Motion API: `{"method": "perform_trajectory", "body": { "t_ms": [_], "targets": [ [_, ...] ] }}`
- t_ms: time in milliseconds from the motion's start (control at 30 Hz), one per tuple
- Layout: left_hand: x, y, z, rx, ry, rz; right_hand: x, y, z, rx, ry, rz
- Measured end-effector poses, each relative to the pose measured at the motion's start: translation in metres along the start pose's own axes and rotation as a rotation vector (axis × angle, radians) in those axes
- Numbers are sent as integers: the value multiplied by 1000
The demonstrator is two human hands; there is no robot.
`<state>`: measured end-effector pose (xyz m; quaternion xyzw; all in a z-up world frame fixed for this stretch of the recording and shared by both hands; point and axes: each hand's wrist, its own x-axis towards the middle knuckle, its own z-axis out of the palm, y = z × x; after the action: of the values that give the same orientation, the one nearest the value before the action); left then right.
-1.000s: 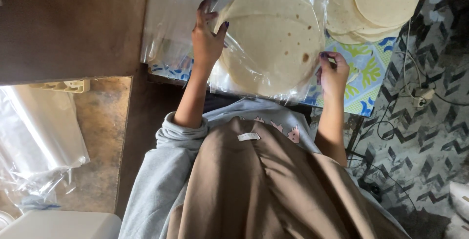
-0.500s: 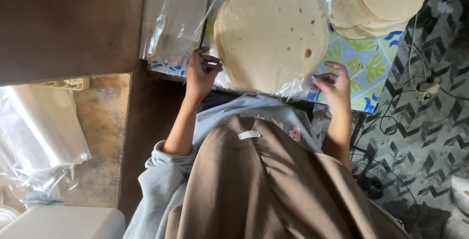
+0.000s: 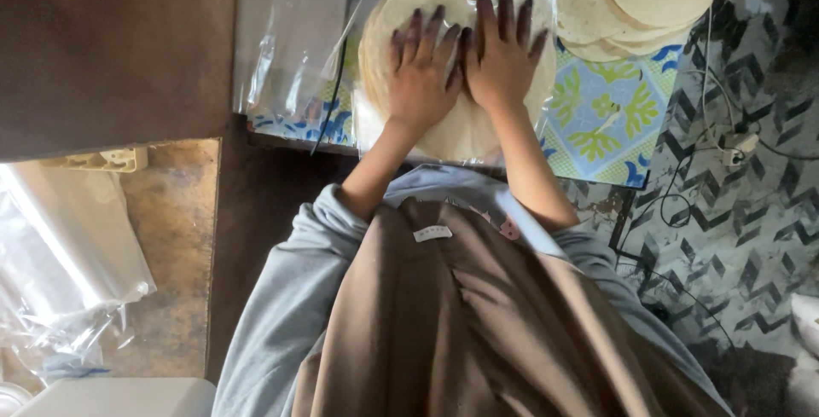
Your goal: The person places flatbread tortillas into clear plastic bags by hand.
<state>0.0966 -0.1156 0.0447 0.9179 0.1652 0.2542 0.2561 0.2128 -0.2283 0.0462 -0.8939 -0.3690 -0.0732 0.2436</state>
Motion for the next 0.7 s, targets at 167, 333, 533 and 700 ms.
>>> {"method": "perform_trajectory", "body": {
  "t_ms": [167,333,533,700],
  "targets": [
    [1,-3,-24,159,28,-257,3,-8,-3,-231,-192,205],
    [-48,-96,13,62,78,-273,45,43,-16,24,-206,406],
    [-81,-89,-43,-351,140,-300,79,225,10,6,159,152],
    [-89,-90,-48,-317,145,-270,76,256,13,-310,184,57]
  ]
}}
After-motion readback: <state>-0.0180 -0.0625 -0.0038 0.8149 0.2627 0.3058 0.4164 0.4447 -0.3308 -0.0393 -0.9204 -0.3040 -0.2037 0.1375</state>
